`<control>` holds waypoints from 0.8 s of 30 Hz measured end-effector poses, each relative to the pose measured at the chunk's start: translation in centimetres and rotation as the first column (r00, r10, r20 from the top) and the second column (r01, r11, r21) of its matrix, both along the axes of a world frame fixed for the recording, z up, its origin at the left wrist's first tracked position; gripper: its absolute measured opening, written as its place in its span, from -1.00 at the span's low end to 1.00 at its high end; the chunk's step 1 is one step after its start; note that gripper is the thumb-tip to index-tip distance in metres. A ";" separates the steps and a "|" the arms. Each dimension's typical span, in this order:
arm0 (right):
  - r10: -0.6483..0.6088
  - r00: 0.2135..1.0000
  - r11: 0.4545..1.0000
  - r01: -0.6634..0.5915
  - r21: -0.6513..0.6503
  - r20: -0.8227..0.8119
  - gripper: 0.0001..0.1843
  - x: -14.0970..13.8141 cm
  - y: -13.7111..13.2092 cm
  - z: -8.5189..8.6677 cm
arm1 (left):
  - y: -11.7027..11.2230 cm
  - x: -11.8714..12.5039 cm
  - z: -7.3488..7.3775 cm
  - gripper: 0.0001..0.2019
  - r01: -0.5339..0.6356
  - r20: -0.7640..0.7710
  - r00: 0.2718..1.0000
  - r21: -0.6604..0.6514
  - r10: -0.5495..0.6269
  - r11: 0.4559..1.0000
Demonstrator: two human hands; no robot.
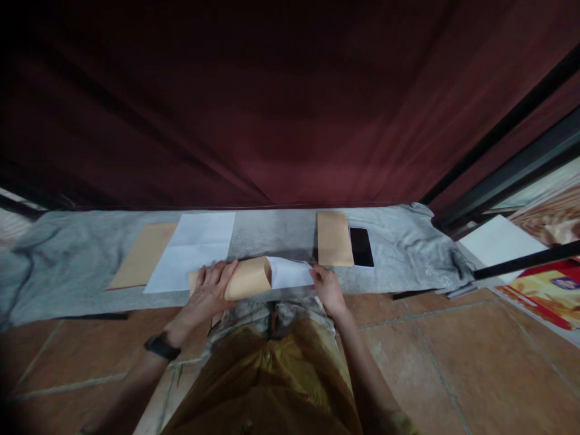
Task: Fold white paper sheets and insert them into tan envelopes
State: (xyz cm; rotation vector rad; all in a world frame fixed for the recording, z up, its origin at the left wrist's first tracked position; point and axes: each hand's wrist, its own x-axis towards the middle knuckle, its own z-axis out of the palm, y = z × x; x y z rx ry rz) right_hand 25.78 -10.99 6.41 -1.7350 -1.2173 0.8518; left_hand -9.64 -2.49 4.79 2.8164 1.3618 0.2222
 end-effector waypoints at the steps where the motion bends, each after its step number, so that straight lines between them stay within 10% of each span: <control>1: 0.025 0.999 1.000 -0.025 -0.018 0.023 -0.68 0.2 0.1 0.2 | 0.0 0.0 0.0 0.12 -0.001 -0.004 1.000 -0.001 0.001 1.000; 24: 0.086 0.984 0.981 -0.111 -0.161 -0.155 -0.79 -1.5 2.2 -2.5 | 0.2 0.5 0.0 0.16 0.026 -0.024 0.999 -0.051 -0.027 0.998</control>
